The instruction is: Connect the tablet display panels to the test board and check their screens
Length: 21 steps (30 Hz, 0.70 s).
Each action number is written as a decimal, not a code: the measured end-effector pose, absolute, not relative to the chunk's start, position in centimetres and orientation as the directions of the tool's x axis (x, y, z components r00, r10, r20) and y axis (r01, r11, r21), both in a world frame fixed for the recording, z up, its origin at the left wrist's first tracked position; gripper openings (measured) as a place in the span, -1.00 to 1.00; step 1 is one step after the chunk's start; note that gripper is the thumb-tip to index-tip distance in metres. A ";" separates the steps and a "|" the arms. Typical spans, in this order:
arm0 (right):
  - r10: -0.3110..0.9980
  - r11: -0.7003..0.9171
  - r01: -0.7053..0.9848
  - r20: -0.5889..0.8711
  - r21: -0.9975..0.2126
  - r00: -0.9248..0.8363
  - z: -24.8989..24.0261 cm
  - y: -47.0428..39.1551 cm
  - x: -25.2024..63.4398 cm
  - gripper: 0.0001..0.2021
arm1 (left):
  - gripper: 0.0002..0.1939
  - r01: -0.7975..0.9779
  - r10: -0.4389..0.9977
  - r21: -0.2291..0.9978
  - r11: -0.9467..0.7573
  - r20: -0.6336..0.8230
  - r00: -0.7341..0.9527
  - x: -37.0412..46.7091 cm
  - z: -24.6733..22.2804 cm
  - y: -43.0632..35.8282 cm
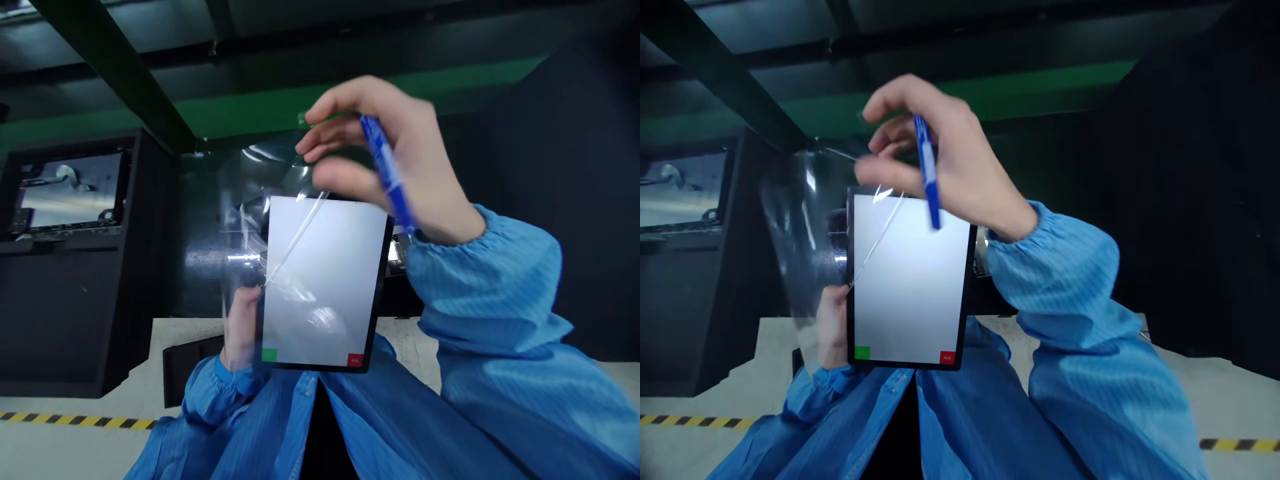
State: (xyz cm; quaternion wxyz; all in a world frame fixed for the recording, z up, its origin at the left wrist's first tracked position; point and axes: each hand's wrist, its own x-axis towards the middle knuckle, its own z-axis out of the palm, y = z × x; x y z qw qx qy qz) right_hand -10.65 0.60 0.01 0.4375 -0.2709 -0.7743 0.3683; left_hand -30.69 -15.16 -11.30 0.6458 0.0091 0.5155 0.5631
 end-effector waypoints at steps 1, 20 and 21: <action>0.731 0.580 0.144 0.434 -0.802 -0.527 -0.4 0.4 -10.0 -0.47 | -0.90 -0.725 0.736 0.583 0.366 -0.659 -0.158 -30.7 -11.1 -15.1; 0.933 0.029 -0.187 0.094 -0.982 -0.347 -7.9 2.8 -10.3 -0.55 | -0.61 -0.727 0.767 0.640 0.251 -0.589 -0.254 -29.8 -8.3 -14.3; 0.937 -0.032 -0.205 0.042 -0.978 -0.346 -7.9 2.9 -10.4 -0.57 | -0.63 -0.723 0.770 0.645 0.246 -0.583 -0.259 -29.6 -8.3 -14.4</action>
